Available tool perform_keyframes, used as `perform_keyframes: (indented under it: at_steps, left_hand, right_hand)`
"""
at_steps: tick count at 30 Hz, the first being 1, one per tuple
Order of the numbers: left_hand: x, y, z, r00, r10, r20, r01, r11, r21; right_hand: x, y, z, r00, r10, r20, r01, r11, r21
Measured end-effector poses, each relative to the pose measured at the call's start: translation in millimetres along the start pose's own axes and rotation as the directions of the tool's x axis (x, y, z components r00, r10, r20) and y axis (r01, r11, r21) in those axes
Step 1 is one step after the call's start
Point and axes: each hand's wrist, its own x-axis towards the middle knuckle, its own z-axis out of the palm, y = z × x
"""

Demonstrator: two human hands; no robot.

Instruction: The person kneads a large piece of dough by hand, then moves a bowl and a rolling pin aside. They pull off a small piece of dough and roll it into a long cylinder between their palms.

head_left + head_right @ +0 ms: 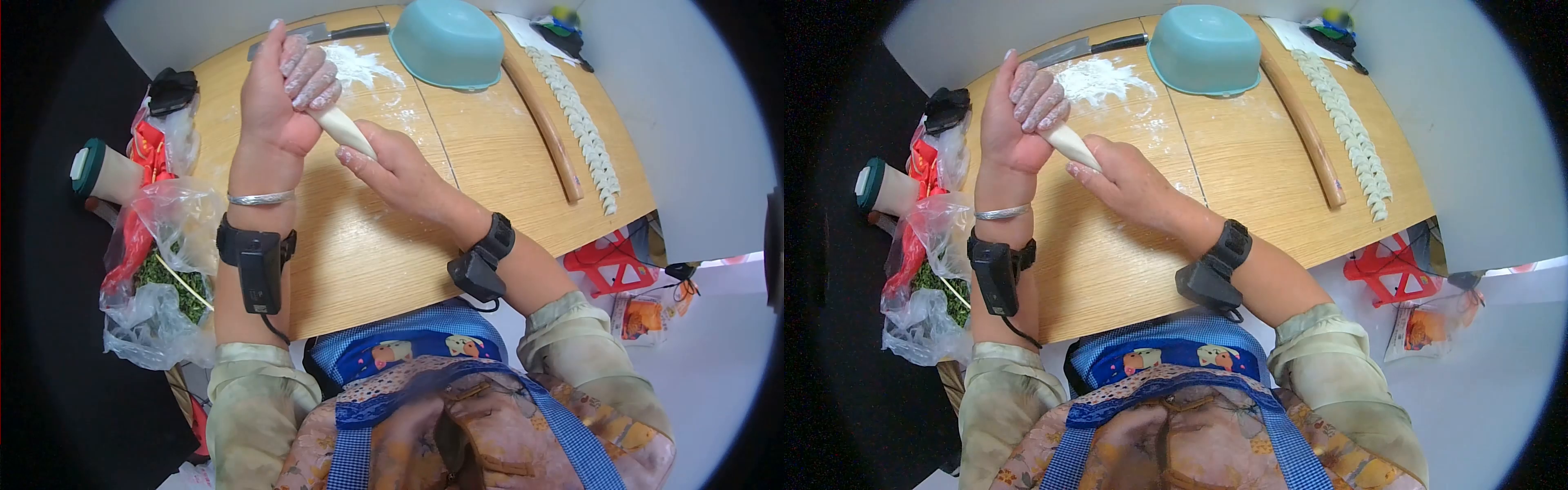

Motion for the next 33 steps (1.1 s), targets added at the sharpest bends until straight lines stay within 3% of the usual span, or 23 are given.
perform_keyframes:
  at_steps: [4, 6, 9, 11, 13, 14, 16, 17, 20, 23, 24, 28, 30, 31, 33]
  left_hand:
    - [0.8, 6.4, -7.6, 0.998, -0.031, 0.058, 0.03, 0.999, 0.019]
    - [1.3, 6.9, -9.3, 0.999, -0.038, -0.027, 0.038, 0.999, 0.002]
    - [2.3, 0.3, -10.5, 0.984, -0.021, -0.178, 0.021, 1.0, 0.003]
    - [3.6, -6.1, -12.3, 0.971, 0.0, -0.24, 0.007, 1.0, 0.028]
    - [4.8, -14.5, -16.9, 0.95, -0.001, -0.312, 0.077, 0.969, 0.233]
    - [5.0, -16.5, -19.5, 0.951, -0.002, -0.31, 0.078, 0.969, 0.232]
    - [2.6, -19.5, -14.0, 0.95, -0.004, -0.312, 0.205, 0.761, 0.616]
    - [1.0, -22.6, -11.3, 0.951, -0.007, -0.31, 0.207, 0.759, 0.617]
    - [-0.8, -37.3, 6.5, 0.994, -0.094, 0.056, 0.013, 0.61, 0.792]
    - [-7.4, -64.6, 21.3, 0.996, 0.015, 0.083, -0.079, 0.526, 0.847]
    - [-7.4, -64.3, 18.9, 0.996, 0.033, 0.078, -0.084, 0.435, 0.896]
    - [-3.8, -63.7, 15.3, 0.996, -0.073, -0.043, 0.077, 0.575, 0.814]
    - [-7.9, -74.2, 20.5, 0.998, -0.042, -0.041, 0.057, 0.571, 0.819]
    - [-9.2, -88.8, 19.2, 0.998, -0.047, -0.038, 0.058, 0.572, 0.818]
    - [-12.7, -118.0, 27.3, 0.957, 0.063, 0.284, -0.275, 0.515, 0.812]
  right_hand:
    - [0.2, 1.7, -2.2, 0.998, -0.006, -0.069, 0.003, 0.999, -0.047]
    - [2.9, 2.7, -6.8, 0.979, 0.035, -0.199, 0.021, 0.962, 0.273]
    - [6.0, -1.3, -27.2, 0.962, 0.14, -0.235, -0.036, 0.917, 0.397]
    - [7.3, 2.8, -34.9, 0.951, 0.123, -0.283, 0.02, 0.89, 0.456]
    - [5.6, 3.6, -45.6, 0.903, 0.165, -0.398, 0.052, 0.875, 0.482]
    - [5.1, 4.7, -50.4, 0.886, 0.172, -0.432, 0.055, 0.884, 0.464]
    - [6.6, 5.9, -56.4, 0.879, 0.139, -0.455, 0.093, 0.888, 0.451]
    - [6.8, 6.7, -58.1, 0.873, 0.106, -0.475, 0.131, 0.889, 0.438]
    - [5.2, 6.0, -60.0, 0.889, 0.143, -0.434, 0.074, 0.892, 0.446]
    - [7.5, 7.2, -54.2, 0.916, 0.076, -0.394, 0.108, 0.9, 0.423]
    - [8.9, 7.1, -52.1, 0.913, 0.008, -0.408, 0.125, 0.947, 0.297]
    - [8.6, 7.4, -49.0, 0.853, -0.027, -0.521, 0.159, 0.964, 0.211]
    - [11.6, 15.0, -49.8, 0.795, 0.133, -0.592, 0.162, 0.894, 0.418]
    - [12.4, 11.6, -48.9, 0.791, 0.135, -0.597, 0.162, 0.895, 0.416]
    - [12.5, 7.6, -48.5, 0.772, 0.352, -0.53, 0.169, 0.689, 0.705]
